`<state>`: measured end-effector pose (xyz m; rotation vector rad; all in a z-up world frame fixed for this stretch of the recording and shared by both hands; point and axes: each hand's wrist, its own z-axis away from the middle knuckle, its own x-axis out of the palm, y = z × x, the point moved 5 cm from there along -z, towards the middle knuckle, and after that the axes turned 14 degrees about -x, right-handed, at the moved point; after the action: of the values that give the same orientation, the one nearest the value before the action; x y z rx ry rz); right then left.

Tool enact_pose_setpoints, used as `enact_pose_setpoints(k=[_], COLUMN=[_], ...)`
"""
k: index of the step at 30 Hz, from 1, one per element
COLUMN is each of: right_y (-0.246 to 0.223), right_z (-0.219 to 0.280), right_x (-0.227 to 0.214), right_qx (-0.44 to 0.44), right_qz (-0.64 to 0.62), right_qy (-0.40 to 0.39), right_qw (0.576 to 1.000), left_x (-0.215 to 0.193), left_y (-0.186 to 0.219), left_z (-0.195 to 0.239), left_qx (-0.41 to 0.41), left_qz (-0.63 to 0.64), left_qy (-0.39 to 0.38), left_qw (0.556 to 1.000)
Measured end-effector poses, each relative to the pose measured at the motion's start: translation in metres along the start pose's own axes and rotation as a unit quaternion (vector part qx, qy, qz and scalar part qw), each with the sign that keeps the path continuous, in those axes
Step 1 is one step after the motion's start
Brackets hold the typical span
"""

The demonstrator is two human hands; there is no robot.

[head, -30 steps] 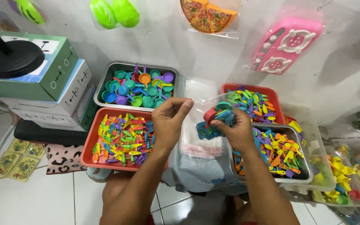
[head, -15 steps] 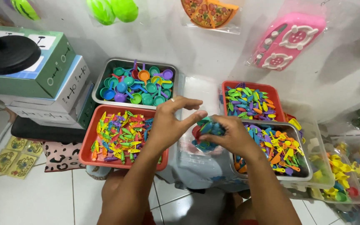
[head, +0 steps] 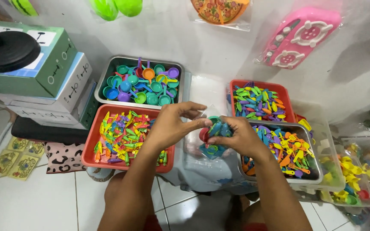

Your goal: The person sits on the floor and packs various colorful plastic toys, including spoons, forks, and a purple toy, into clear plastic bags. They select items from multiple red and gray bins and place them into the bags, occasionally adjusting the bags or items.

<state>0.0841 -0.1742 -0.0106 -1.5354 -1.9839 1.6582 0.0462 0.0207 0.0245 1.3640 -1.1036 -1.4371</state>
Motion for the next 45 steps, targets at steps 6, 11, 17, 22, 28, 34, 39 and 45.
enact_pose_setpoints(k=[6,11,17,22,28,34,39,45], right_y=[0.012,0.013,0.015,0.007,0.007,-0.036,-0.090,-0.032], right_z=[0.003,0.006,0.007,0.012,0.031,0.031,0.018,0.061], right_x=[-0.005,-0.010,-0.012,-0.009,0.020,0.114,0.181,0.141], right_qx=[0.003,0.012,0.002,-0.004,-0.034,-0.042,-0.030,-0.059], right_qz=[0.007,-0.008,-0.016,-0.057,-0.101,-0.102,-0.092,-0.107], right_qy=[-0.010,0.015,0.030,0.075,0.163,0.057,-0.099,-0.064], right_qw=[1.000,1.000,0.999,0.996,0.981,0.992,0.990,0.990], left_x=[0.004,-0.015,-0.002,-0.012,0.035,0.019,-0.041,-0.129], left_y=[-0.011,-0.010,-0.020,-0.037,-0.067,-0.107,-0.141,-0.307], left_z=[-0.005,-0.006,-0.007,-0.013,0.057,0.156,0.235,0.327], left_qx=[-0.050,0.007,0.009,0.043,0.079,0.000,-0.056,-0.122], left_qz=[-0.012,0.026,0.048,0.248,0.380,0.419,0.344,0.413], left_qy=[0.004,0.052,0.013,0.142,0.019,0.167,0.274,0.511], left_qw=[0.999,0.998,0.999,0.957,0.921,0.892,0.897,0.744])
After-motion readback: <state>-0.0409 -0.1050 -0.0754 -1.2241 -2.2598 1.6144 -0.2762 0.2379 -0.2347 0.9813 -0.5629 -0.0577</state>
